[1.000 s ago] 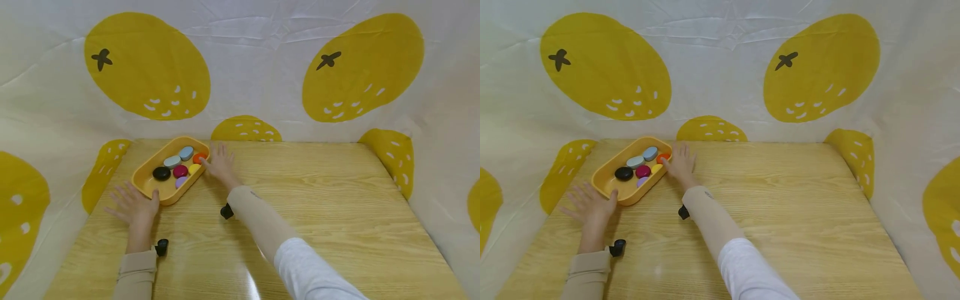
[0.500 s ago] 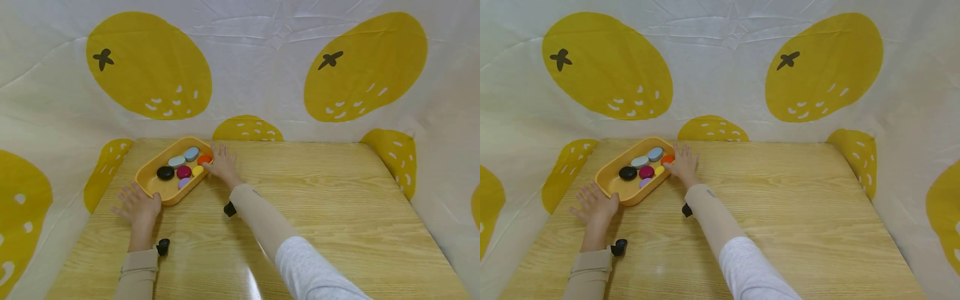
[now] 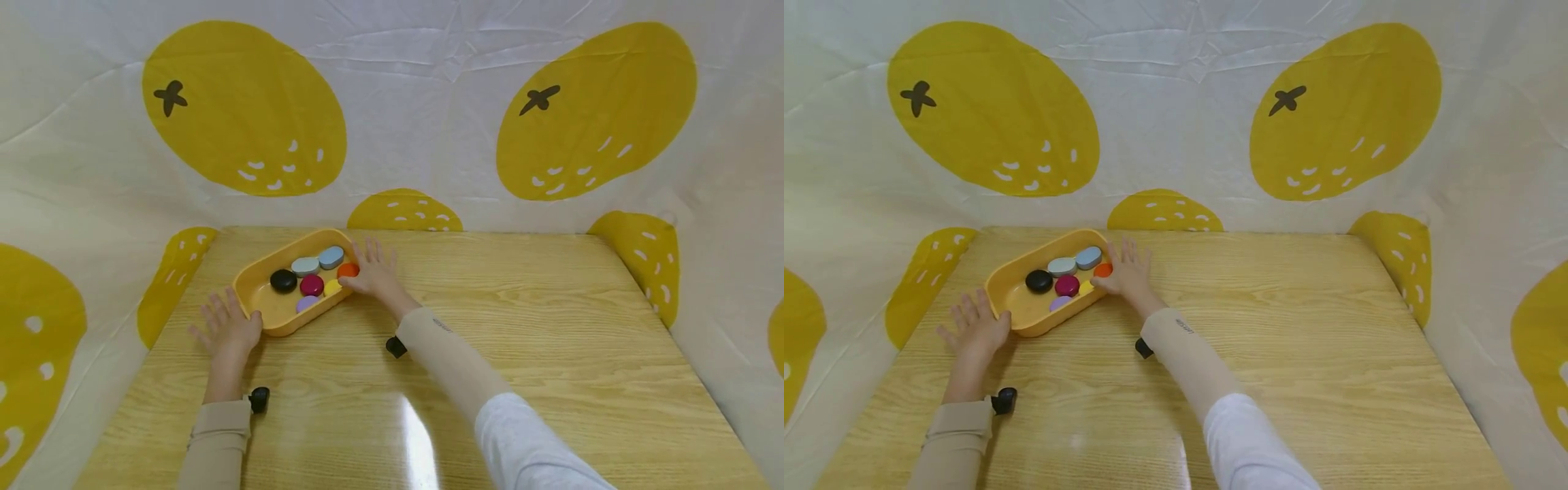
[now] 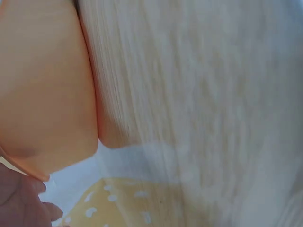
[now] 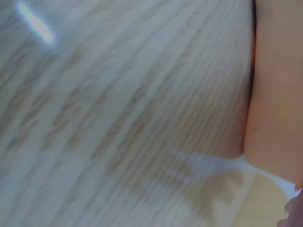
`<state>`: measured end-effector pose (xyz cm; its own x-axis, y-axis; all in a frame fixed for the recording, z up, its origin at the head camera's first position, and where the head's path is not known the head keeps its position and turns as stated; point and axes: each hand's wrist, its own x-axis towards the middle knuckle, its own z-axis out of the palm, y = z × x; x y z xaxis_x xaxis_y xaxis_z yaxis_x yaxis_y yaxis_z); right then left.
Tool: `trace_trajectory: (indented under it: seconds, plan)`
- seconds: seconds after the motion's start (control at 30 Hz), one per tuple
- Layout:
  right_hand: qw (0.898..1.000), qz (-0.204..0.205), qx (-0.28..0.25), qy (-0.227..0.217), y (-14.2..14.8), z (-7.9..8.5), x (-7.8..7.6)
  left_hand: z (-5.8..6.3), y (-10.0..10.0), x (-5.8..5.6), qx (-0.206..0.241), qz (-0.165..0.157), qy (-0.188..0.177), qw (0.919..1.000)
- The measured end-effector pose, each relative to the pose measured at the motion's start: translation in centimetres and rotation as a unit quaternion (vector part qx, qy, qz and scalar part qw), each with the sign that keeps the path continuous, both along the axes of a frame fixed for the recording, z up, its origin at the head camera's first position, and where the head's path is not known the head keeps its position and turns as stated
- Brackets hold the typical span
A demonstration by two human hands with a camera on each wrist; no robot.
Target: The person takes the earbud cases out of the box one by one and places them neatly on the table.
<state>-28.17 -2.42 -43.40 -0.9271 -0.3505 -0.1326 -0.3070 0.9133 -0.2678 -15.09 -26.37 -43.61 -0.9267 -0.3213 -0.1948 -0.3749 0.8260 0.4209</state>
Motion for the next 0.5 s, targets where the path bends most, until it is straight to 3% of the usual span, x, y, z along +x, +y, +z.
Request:
trace_trajectory:
  seconds: [0.33, 0.5]
  plan:
    - [0.999, -0.037, -0.02, 0.009, 1.5, -0.5, 3.0, -0.3, -0.6, -0.1, -0.002, -0.07, 0.019, 0.9974]
    - [0.999, -0.047, -0.019, 0.009, 2.1, -0.4, 3.7, -0.4, -0.4, -0.2, -0.009, -0.082, 0.026, 0.9962]
